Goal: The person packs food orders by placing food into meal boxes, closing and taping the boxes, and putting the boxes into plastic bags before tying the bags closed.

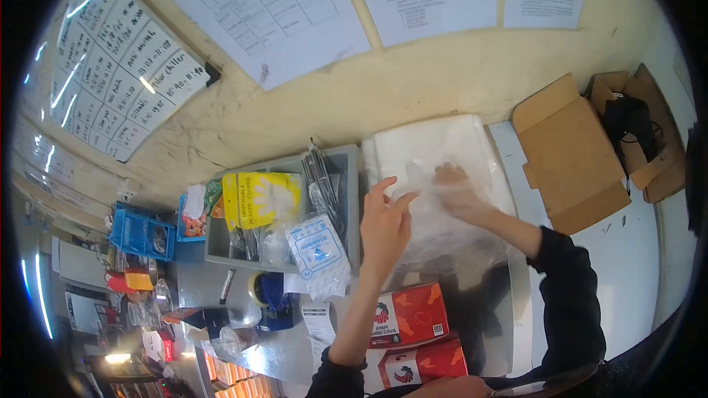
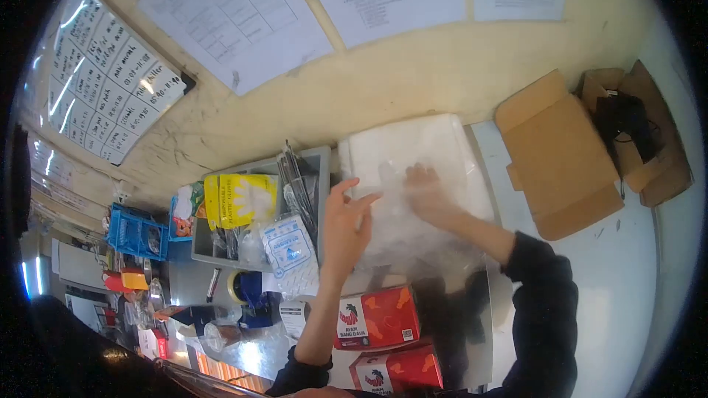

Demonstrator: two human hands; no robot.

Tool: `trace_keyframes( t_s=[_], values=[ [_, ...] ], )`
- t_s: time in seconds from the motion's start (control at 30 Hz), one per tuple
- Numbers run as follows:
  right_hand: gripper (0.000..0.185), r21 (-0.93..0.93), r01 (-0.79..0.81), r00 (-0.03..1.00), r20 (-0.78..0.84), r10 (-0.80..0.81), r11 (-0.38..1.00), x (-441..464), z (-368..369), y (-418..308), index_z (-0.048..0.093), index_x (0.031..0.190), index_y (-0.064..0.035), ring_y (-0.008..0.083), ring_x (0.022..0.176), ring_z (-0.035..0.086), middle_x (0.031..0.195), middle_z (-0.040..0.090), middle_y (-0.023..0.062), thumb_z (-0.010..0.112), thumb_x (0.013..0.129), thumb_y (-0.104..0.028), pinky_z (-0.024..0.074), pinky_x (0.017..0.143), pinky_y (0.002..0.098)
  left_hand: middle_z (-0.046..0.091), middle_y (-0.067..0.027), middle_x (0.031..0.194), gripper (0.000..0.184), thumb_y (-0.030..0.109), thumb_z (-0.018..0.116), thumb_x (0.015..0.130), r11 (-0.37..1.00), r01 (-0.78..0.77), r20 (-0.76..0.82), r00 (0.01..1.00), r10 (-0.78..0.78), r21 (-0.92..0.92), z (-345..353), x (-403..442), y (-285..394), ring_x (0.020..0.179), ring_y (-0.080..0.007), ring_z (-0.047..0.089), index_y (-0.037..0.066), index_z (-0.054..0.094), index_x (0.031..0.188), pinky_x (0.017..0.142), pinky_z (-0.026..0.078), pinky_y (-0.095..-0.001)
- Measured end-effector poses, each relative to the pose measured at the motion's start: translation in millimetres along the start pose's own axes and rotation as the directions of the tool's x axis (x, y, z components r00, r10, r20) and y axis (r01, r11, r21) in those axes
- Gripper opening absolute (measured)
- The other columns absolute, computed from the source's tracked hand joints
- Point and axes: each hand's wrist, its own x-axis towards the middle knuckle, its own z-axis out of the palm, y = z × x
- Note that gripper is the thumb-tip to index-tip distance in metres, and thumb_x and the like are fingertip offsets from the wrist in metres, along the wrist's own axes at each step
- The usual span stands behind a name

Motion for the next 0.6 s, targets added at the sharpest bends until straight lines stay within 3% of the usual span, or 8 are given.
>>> trace_keyframes(
  t_s=[0.07,0.2,0.27,0.3,0.33,0.37,0.47,0.6],
  values=[
    [0.018,0.340,-0.361,0.849,0.504,0.156,0.868,-15,-51,-36,0.055,0.081,-0.0007,0.0338,0.075,0.056,0.078,0.057,0.0179,0.051,0.085,-0.018,0.0423,0.069,0.0427,0.043,-0.0101,0.125,0.050,0.000,0.058,0.065,0.994,-0.016,0.062,0.998,0.009,0.110,10,-3,0,0.097,-0.0247,0.047,0.017,0.058,0.112,0.076,0.042,-0.0362],
    [0.024,0.569,-0.322,0.908,0.412,0.077,0.756,-51,-162,-84,0.053,0.084,-0.0002,0.0351,0.074,0.056,0.079,0.057,0.0198,0.047,0.090,-0.022,0.0415,0.068,0.0438,0.026,-0.0133,0.143,0.063,0.018,0.056,0.075,0.942,-0.209,0.272,0.953,0.136,0.263,81,-80,-74,0.130,-0.0308,0.028,0.023,0.036,0.135,0.099,0.030,-0.0484],
    [0.015,0.391,-0.347,0.937,0.191,0.294,0.853,-61,-198,-86,0.052,0.090,-0.0020,0.0327,0.063,0.054,0.071,0.055,0.0185,0.048,0.089,-0.016,0.0425,0.059,0.0369,0.018,-0.0140,0.147,0.062,0.033,0.052,0.082,0.964,0.075,0.563,0.799,-0.210,0.253,43,-73,-46,0.136,-0.0314,0.016,0.022,0.030,0.139,0.105,0.016,-0.0542],
    [0.015,0.379,-0.356,0.934,0.175,0.312,0.854,-74,-208,-90,0.052,0.090,-0.0020,0.0327,0.063,0.054,0.071,0.055,0.0185,0.048,0.089,-0.016,0.0425,0.059,0.0369,0.018,-0.0137,0.147,0.072,0.046,0.053,0.080,0.832,0.482,0.513,0.805,-0.297,-0.274,2,-71,-25,0.136,-0.0303,0.016,0.020,0.025,0.141,0.107,0.012,-0.0494],
    [0.015,0.623,-0.349,0.935,0.183,0.304,0.700,-87,-220,-93,0.052,0.092,-0.0033,0.0296,0.059,0.054,0.065,0.054,0.0169,0.052,0.088,-0.018,0.0415,0.055,0.0362,0.018,-0.0134,0.147,0.084,0.058,0.054,0.077,0.319,0.644,0.526,0.758,-0.385,-0.695,-31,-73,1,0.135,-0.0292,0.016,0.019,0.019,0.143,0.109,0.009,-0.0445],
    [0.017,0.816,-0.318,0.937,0.195,0.289,0.483,-101,-230,-102,0.052,0.094,-0.0047,0.0265,0.055,0.055,0.060,0.052,0.0154,0.055,0.087,-0.020,0.0405,0.050,0.0355,0.018,-0.0134,0.147,0.084,0.058,0.054,0.077,0.316,0.642,0.532,0.761,-0.370,-0.698,-58,-83,31,0.135,-0.0292,0.016,0.019,0.019,0.143,0.109,0.009,-0.0445],
    [0.020,0.449,-0.572,0.775,0.021,0.631,0.687,-120,-247,-191,0.054,0.097,-0.0082,0.0223,0.049,0.052,0.056,0.051,0.0103,0.063,0.082,-0.019,0.0376,0.044,0.0327,0.022,-0.0084,0.146,0.100,0.070,0.055,0.070,0.159,0.428,0.426,0.904,-0.048,-0.890,-118,-134,97,0.135,-0.0250,0.018,0.020,0.010,0.144,0.107,0.016,-0.0436],
    [0.026,0.335,-0.190,0.934,-0.229,0.275,0.923,-175,-243,-291,0.061,0.092,-0.0088,0.0206,0.047,0.047,0.064,0.052,0.0031,0.073,0.069,-0.014,0.0413,0.047,0.0289,0.032,-0.0096,0.139,0.086,0.057,0.056,0.079,-0.429,0.658,0.641,0.739,0.209,-0.619,-144,-202,120,0.127,-0.0244,0.035,0.016,0.015,0.142,0.100,0.035,-0.0403]
  ],
)
